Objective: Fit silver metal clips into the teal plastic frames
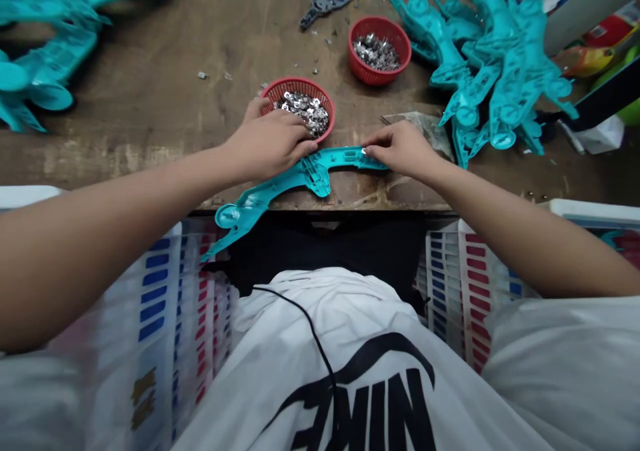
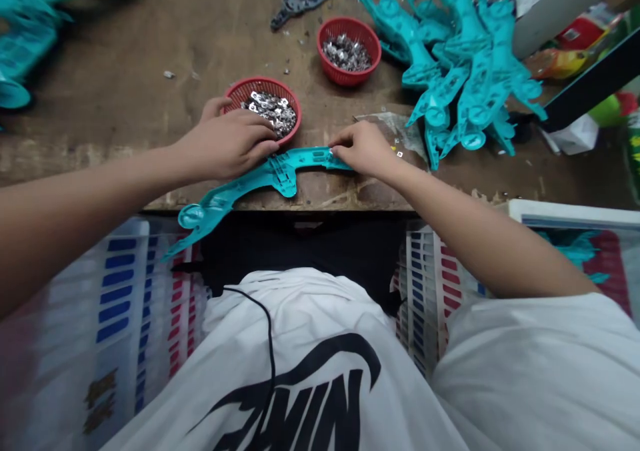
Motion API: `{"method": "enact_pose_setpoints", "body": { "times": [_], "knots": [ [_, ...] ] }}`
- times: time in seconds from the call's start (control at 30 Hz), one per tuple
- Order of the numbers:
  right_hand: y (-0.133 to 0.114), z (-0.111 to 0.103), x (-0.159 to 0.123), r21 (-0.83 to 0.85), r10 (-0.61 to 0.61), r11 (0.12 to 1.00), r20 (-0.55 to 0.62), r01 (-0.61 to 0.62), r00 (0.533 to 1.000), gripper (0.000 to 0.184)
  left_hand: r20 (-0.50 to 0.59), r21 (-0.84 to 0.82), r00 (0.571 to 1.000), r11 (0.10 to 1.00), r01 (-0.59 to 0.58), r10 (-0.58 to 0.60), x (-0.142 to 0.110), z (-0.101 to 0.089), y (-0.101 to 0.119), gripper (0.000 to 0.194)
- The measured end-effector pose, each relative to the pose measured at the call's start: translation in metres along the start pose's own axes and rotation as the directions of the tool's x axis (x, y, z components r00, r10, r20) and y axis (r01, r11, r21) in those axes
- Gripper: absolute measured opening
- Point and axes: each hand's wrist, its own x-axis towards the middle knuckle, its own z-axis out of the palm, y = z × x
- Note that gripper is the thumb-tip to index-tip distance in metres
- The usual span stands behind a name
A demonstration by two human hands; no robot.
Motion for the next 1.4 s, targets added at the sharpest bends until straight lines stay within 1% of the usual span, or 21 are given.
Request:
{"method": "enact_pose_setpoints", "body": {
  "times": [0.1,0.23,0.33,0.43,0.53,0.63,0.73,0.87,1.0,1.13,1.23,1.33,1.4],
  "knots": [
    [-0.006,0.006,-0.003,-0.017,-0.001,1.0,-0.009,0.001,1.0,0.023,-0.022,-0.004,1.0,1.0,-0.011,0.011,0.004,-0.006,0.0,0.042],
    [-0.014,0.015,-0.007,-0.041,0.011,0.999,-0.065,-0.014,0.998,0.027,-0.029,-0.019,0.999,0.999,-0.039,0.038,0.007,-0.017,0.002,0.038],
    [-0.019,0.019,-0.009,-0.041,0.022,0.999,-0.074,-0.025,0.997,0.03,-0.052,-0.016,0.999,1.0,-0.017,0.016,0.007,-0.023,0.005,0.032],
    [-0.023,0.022,-0.013,-0.074,0.009,0.997,-0.088,-0.015,0.996,0.033,-0.048,0.005,0.999,1.0,0.022,-0.022,0.006,-0.026,0.009,0.029],
    [-0.024,0.024,-0.015,-0.096,0.015,0.995,-0.094,-0.024,0.995,0.034,-0.065,0.01,0.997,0.999,0.046,-0.046,0.006,-0.028,0.012,0.035],
    [-0.022,0.024,-0.015,-0.099,0.023,0.995,-0.098,-0.033,0.995,0.034,-0.074,-0.032,0.997,0.999,0.01,-0.012,0.006,-0.03,0.016,0.036],
    [-0.02,0.022,-0.015,-0.096,0.022,0.995,-0.109,-0.033,0.994,0.034,-0.084,-0.082,0.996,0.996,-0.03,0.023,0.005,-0.032,0.024,0.034],
    [-0.02,0.02,-0.016,-0.106,0.019,0.994,-0.099,-0.03,0.995,0.033,-0.092,-0.112,0.995,0.993,-0.037,0.027,0.006,-0.034,0.038,0.033],
    [-0.023,0.021,-0.02,-0.108,0.004,0.994,-0.123,-0.017,0.992,0.033,-0.081,-0.103,0.996,0.994,-0.034,0.026,0.007,-0.035,0.04,0.032],
    [-0.026,0.021,-0.022,-0.122,0.018,0.992,-0.089,-0.029,0.996,0.034,-0.066,-0.11,0.997,0.992,-0.056,0.049,0.007,-0.037,0.041,0.033],
    [-0.029,0.021,-0.022,-0.149,0.02,0.988,-0.084,-0.033,0.996,0.032,-0.045,-0.14,0.997,0.988,-0.066,0.06,0.006,-0.039,0.047,0.036],
    [-0.031,0.022,-0.024,-0.197,-0.005,0.98,-0.081,-0.011,0.997,0.031,-0.02,-0.159,0.997,0.984,-0.075,0.073,0.005,-0.037,0.053,0.035],
    [-0.031,0.022,-0.025,-0.218,-0.015,0.976,-0.085,-0.004,0.996,0.031,-0.029,-0.175,0.995,0.98,-0.094,0.09,0.005,-0.033,0.053,0.036]
  ]
}}
